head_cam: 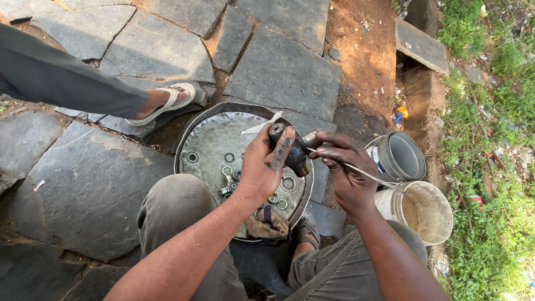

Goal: The person sits on the ground and uses a screwdriver to disassemble a mechanical part over a metal tray. They remove small components, wipe the part with a cloth, and continue adjusting it with the tool.

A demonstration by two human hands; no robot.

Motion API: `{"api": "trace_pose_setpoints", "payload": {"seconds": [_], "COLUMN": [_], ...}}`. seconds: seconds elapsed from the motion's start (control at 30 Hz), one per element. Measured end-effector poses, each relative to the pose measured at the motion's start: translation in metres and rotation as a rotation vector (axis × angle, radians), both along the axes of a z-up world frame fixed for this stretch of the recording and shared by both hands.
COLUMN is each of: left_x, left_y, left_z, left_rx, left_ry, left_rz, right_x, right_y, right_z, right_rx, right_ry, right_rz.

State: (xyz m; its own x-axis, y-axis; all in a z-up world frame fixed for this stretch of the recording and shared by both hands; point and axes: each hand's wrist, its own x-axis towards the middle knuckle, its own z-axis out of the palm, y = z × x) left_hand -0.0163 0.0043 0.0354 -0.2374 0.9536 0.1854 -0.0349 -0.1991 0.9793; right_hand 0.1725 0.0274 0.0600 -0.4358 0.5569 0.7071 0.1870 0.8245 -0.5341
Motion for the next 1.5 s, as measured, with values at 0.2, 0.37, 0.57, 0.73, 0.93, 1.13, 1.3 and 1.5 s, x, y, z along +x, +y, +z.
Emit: {"api": "trace_pose_setpoints", "payload": {"seconds": [0.2, 0.37, 0.57, 0.73, 0.93, 1.13, 1.3, 1.5], "left_x": [-0.007, -0.009, -0.01, -0.009, -0.006, -0.008, -0.006, -0.006], "left_y": [-0.009, -0.012, -0.011, -0.012, -0.015, -0.01, -0.009, -0.009], "left_z": [0.011, 0.012, 0.014, 0.014, 0.015, 0.006, 0.001, 0.005], "left_rx": [0.141, 0.18, 0.074, 0.079, 0.074, 0.197, 0.049, -0.046], "left_ry": [0.311, 0.411, 0.229, 0.328, 0.193, 0.279, 0.219, 0.098], "left_rz": [0.041, -0.008, -0.171, -0.171, -0.236, -0.185, -0.2, -0.251], "right_x": [-0.005, 0.002, 0.014, 0.013, 0.014, 0.016, 0.016, 0.023], "right_y": [-0.002, 0.003, -0.003, -0.004, -0.004, -0.002, 0.001, 0.003], "right_z": [-0.002, -0.001, 0.012, 0.016, 0.015, 0.011, 0.0, 0.012], "right_rx": [-0.063, -0.182, -0.364, -0.684, -0.685, -0.675, -0.843, -0.466], "right_ry": [-0.045, -0.071, 0.161, 0.14, 0.046, 0.054, 0.283, -0.052], "right_rz": [-0.109, -0.155, -0.085, -0.039, -0.059, -0.028, 0.117, 0.231]}}
